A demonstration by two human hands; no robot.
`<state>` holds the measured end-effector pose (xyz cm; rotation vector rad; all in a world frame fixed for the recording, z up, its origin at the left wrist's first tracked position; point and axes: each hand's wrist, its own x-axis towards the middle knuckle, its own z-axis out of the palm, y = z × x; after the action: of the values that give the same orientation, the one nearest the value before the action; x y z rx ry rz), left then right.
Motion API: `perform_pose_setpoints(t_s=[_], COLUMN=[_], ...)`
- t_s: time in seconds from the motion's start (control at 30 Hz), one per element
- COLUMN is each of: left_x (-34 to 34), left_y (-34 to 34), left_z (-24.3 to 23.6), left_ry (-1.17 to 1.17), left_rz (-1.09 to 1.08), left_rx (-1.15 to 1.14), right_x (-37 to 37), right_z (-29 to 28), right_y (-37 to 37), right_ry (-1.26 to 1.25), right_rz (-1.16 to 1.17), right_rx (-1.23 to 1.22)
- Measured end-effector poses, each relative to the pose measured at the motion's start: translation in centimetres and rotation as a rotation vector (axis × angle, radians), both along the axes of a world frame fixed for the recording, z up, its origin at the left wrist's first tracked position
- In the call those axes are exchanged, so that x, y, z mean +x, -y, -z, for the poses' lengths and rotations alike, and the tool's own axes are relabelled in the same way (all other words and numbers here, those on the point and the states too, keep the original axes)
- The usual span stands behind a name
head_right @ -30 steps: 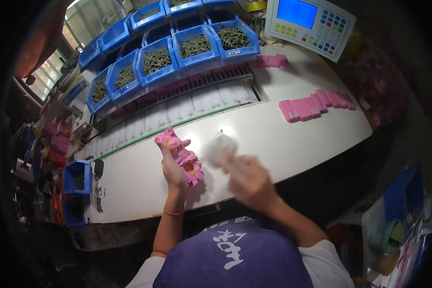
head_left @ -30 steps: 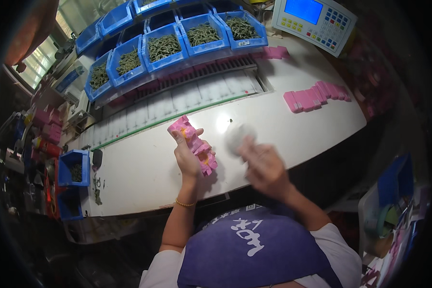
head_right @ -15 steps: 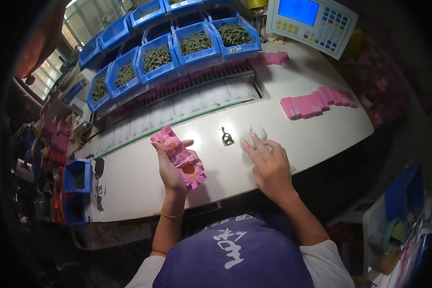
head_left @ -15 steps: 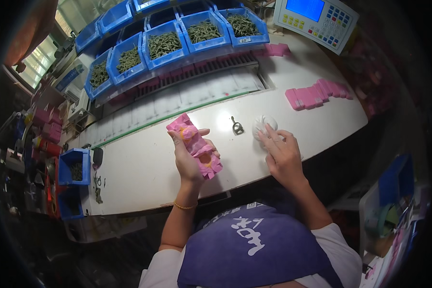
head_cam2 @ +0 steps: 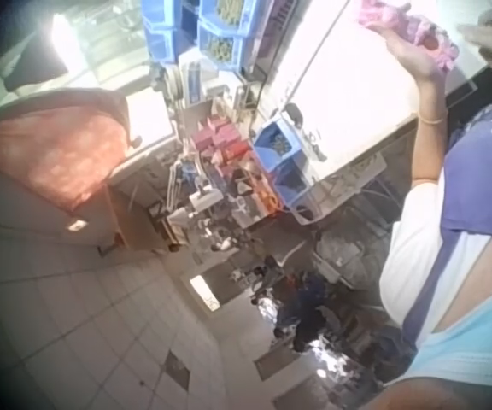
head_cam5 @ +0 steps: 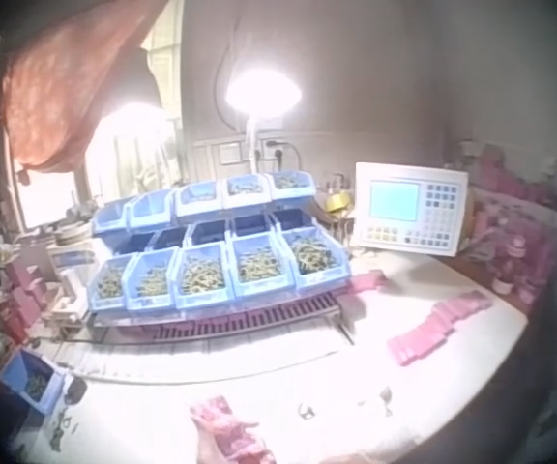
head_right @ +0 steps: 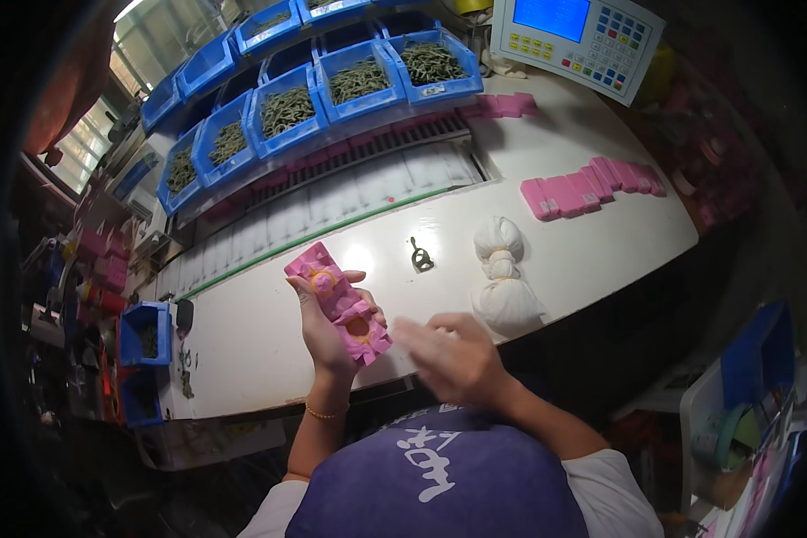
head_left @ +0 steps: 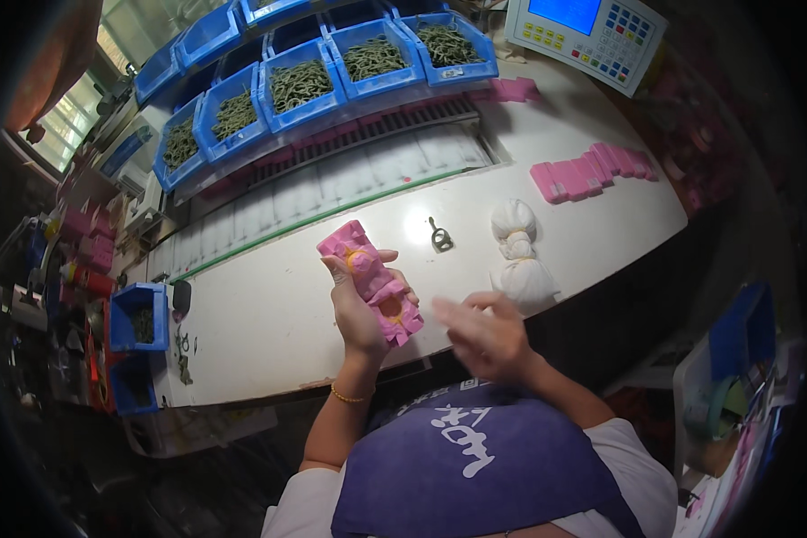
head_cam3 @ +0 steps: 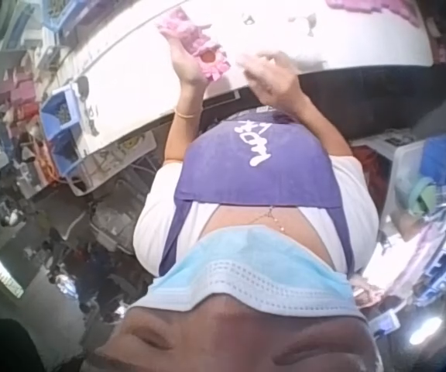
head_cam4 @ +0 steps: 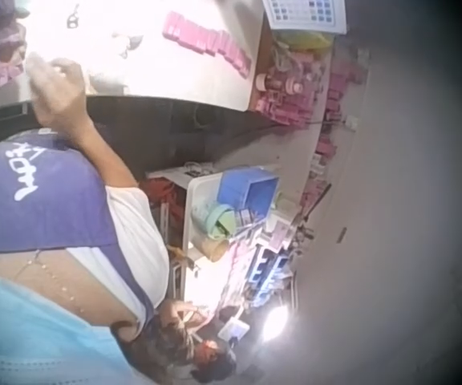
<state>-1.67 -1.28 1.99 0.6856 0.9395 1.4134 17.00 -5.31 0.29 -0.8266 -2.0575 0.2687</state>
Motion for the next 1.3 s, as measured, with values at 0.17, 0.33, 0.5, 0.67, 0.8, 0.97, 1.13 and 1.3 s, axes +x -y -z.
perform_pose_setpoints(t_s=[0.17,0.33,0.5,0.67,0.8,0.97,1.13,1.3], left_x=[1.0,1.4,0.5,0.6,0.0,0.8,1.6,0.7], left_y=[0.7,1.3,1.5,1.6,0.9,1.0,2.3,2.4], left_z=[0.1,2.3,4.5,3.9,2.8,2.3,0.5,2.4], left_ry=[-0.05,-0.218,-0.363,-0.387,-0.099,-0.045,-0.007,-0.066], left_rz=[0.029,-0.092,-0.189,-0.166,-0.003,0.047,0.163,0.223], left_rx=[0.053,0.254,0.308,0.324,-0.041,-0.134,-0.191,-0.07], right_x=[-2.0,-3.1,-3.5,-2.4,-3.0,-2.3,-2.9,-3.7], right_z=[0.0,-0.7,-0.5,-1.3,-0.9,-1.4,-1.7,-0.3], right_y=[-1.1,0.8,0.5,-1.1,-0.3,-2.3,-4.1,-4.0], right_ry=[0.107,-0.058,-0.682,-1.013,-0.782,-0.142,0.013,0.124], right_rz=[-0.099,-0.144,-0.389,-0.475,-0.408,-0.039,0.037,0.045], right_rx=[0.116,-0.292,-1.186,-1.603,-1.342,-0.223,0.165,0.24])
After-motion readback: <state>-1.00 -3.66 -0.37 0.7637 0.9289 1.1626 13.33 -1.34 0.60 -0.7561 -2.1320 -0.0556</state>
